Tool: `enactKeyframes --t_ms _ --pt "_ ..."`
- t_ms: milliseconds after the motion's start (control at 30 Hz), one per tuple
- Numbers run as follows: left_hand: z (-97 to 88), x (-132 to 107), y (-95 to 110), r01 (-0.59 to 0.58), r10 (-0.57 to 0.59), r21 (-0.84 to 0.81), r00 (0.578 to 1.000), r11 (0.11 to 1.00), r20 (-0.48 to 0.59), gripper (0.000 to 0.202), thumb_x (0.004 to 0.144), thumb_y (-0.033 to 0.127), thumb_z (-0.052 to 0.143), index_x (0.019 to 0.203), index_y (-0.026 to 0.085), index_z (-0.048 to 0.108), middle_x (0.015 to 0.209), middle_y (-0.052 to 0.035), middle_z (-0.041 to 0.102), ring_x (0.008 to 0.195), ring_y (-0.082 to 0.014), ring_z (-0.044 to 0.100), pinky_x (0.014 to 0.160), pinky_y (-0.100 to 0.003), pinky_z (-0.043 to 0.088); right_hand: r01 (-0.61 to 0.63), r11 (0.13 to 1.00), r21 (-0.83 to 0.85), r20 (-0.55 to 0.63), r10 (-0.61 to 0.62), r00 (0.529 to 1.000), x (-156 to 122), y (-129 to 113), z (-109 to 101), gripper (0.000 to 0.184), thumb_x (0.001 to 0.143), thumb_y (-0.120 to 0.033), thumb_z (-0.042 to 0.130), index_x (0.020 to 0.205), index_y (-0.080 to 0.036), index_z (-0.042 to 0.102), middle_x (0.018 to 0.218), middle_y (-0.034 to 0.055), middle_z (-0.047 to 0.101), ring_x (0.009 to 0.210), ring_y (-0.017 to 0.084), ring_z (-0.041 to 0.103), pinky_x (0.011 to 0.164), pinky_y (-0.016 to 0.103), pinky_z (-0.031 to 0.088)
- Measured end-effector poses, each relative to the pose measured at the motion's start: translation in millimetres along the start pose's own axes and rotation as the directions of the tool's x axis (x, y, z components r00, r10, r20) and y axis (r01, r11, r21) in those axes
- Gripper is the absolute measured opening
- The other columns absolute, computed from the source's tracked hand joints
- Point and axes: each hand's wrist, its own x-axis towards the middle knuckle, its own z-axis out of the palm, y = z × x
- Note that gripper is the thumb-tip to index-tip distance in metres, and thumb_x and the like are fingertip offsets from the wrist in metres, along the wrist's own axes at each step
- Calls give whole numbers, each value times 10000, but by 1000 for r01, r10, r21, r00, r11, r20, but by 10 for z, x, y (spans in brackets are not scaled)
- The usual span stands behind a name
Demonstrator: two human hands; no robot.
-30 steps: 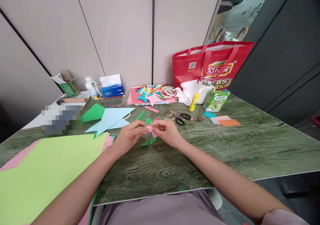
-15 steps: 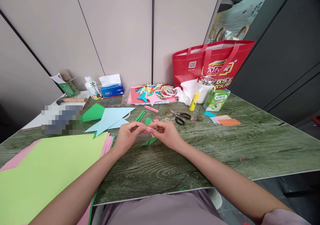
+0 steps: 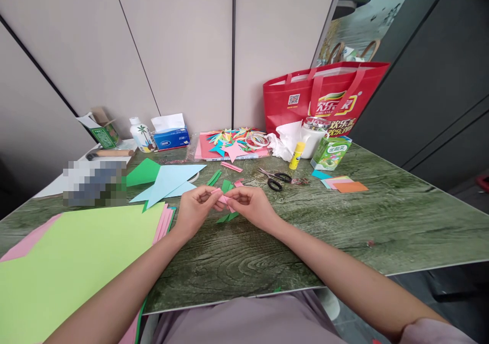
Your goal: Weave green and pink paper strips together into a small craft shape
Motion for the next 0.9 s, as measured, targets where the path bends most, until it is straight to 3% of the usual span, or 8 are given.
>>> enactKeyframes --t_ms 400,667,900 --pt "12 -6 8 -16 15 -16 999 1000 -31 210 696 349 641 689 141 609 549 -9 656 516 -163 637 553 -293 555 -56 992 112 -62 63 996 -6 -17 25 256 604 -342 710 785 -162 689 687 26 681 575 141 601 577 272 501" --pt "-7 11 -6 35 -32 -37 996 999 80 237 730 381 609 698 147 582 588 -30 666 570 -175 648 573 -317 563 -76 992 104 -102 87 991 5 -14 20 217 608 -311 708 750 -148 692 621 21 664 515 122 562 514 251 474" --pt "12 1 17 49 -48 -37 999 998 23 242 698 367 642 678 134 580 563 -30 665 528 -173 643 556 -318 563 -78 993 84 -107 87 991 5 -4 24 219 593 -310 715 738 -148 685 659 39 685 544 146 599 537 272 495"
